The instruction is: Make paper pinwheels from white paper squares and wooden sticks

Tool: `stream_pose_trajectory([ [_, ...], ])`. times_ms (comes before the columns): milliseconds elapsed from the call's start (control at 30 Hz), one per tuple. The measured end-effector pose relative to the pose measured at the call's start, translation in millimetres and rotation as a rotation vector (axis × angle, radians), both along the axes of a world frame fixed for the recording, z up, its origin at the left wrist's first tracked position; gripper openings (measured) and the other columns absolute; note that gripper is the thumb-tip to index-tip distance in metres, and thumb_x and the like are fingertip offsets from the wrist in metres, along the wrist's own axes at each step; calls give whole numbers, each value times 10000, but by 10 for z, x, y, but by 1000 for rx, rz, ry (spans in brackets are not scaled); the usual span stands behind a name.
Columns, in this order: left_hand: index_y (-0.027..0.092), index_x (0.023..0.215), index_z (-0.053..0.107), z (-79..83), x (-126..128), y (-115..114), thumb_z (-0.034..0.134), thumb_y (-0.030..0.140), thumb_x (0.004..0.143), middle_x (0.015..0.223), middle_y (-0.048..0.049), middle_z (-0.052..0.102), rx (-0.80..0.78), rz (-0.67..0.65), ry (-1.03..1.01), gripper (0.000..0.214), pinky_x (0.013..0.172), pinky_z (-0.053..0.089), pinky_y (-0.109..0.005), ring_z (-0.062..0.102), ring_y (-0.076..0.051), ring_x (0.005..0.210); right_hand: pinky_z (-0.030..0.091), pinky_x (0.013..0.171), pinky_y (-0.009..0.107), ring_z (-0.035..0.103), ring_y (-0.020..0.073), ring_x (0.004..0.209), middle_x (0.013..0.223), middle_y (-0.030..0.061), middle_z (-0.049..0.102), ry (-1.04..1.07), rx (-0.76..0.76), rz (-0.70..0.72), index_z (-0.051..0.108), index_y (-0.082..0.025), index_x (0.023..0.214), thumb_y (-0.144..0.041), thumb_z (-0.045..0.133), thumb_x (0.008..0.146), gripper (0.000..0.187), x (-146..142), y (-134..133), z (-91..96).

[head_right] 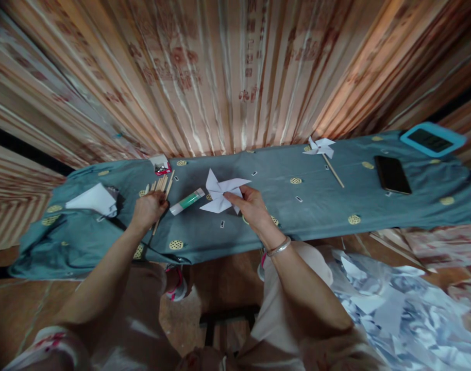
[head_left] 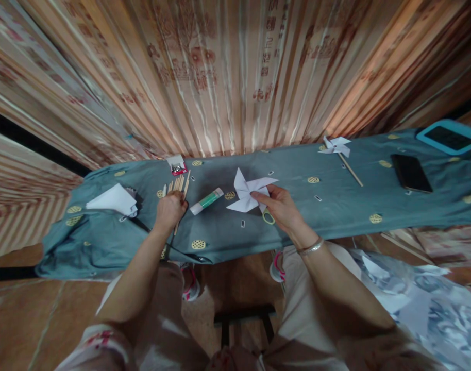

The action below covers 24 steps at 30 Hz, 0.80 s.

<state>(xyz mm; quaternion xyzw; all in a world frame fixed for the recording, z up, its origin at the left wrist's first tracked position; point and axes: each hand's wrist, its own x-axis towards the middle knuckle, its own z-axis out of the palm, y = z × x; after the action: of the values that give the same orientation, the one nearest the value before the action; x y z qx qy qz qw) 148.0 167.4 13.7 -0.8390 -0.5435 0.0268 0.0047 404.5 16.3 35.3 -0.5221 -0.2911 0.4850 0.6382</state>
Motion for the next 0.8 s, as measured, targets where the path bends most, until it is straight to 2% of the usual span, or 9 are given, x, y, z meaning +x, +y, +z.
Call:
stream_pose_trajectory([
  [333, 148, 1017, 698, 64, 0, 4, 472, 276, 845, 1065, -166, 734, -29, 118, -26, 312, 768, 503, -362, 694, -332, 965, 539, 670, 271, 660, 136, 650, 751, -6, 754, 52, -3, -4, 725, -187, 765, -445, 927, 496, 424, 35, 8, -52],
  [433, 160, 1007, 704, 120, -96, 29, 509, 293, 832, 1042, -142, 740, 0, 184, -202, 294, 773, 490, -341, 687, -304, 942, 535, 679, 261, 656, 129, 661, 735, -9, 744, 72, 0, 18, 726, -186, 759, -438, 927, 506, 410, 55, -11, -59],
  [533, 151, 980, 703, 194, -138, -94, 554, 278, 782, 926, -96, 728, 47, 229, -542, 278, 716, 471, -292, 658, -224, 787, 536, 694, 264, 660, 130, 677, 752, -7, 748, 71, 1, 55, 728, -188, 777, -432, 915, 543, 386, 74, -44, -64],
  [600, 154, 926, 698, 216, -87, -324, 581, 292, 743, 755, -34, 673, -85, 247, -851, 257, 620, 443, -255, 581, -160, 623, 539, 718, 266, 668, 132, 700, 777, -6, 755, 64, 8, 97, 734, -189, 814, -430, 903, 569, 383, 73, -71, -80],
  [667, 160, 802, 683, 188, 23, -664, 661, 343, 680, 622, 13, 602, -356, 239, -1128, 221, 566, 419, -230, 517, -123, 547, 537, 727, 263, 670, 132, 717, 790, -6, 757, 49, 16, 160, 736, -188, 850, -431, 887, 600, 379, 51, -101, -113],
  [733, 158, 746, 673, 108, 158, -1051, 763, 401, 600, 574, 27, 585, -713, 289, -1290, 297, 528, 416, -226, 506, -111, 505, 535, 731, 265, 670, 135, 732, 806, -1, 757, 7, 20, 244, 734, -180, 868, -432, 867, 634, 369, 7, -136, -158],
  [800, 153, 741, 680, 1, 283, -1406, 820, 453, 568, 612, 11, 625, -956, 406, -1404, 373, 544, 448, -227, 554, -115, 524, 533, 742, 274, 671, 144, 755, 829, 9, 753, -57, 17, 338, 728, -167, 874, -438, 841, 674, 356, -52, -177, -203],
])
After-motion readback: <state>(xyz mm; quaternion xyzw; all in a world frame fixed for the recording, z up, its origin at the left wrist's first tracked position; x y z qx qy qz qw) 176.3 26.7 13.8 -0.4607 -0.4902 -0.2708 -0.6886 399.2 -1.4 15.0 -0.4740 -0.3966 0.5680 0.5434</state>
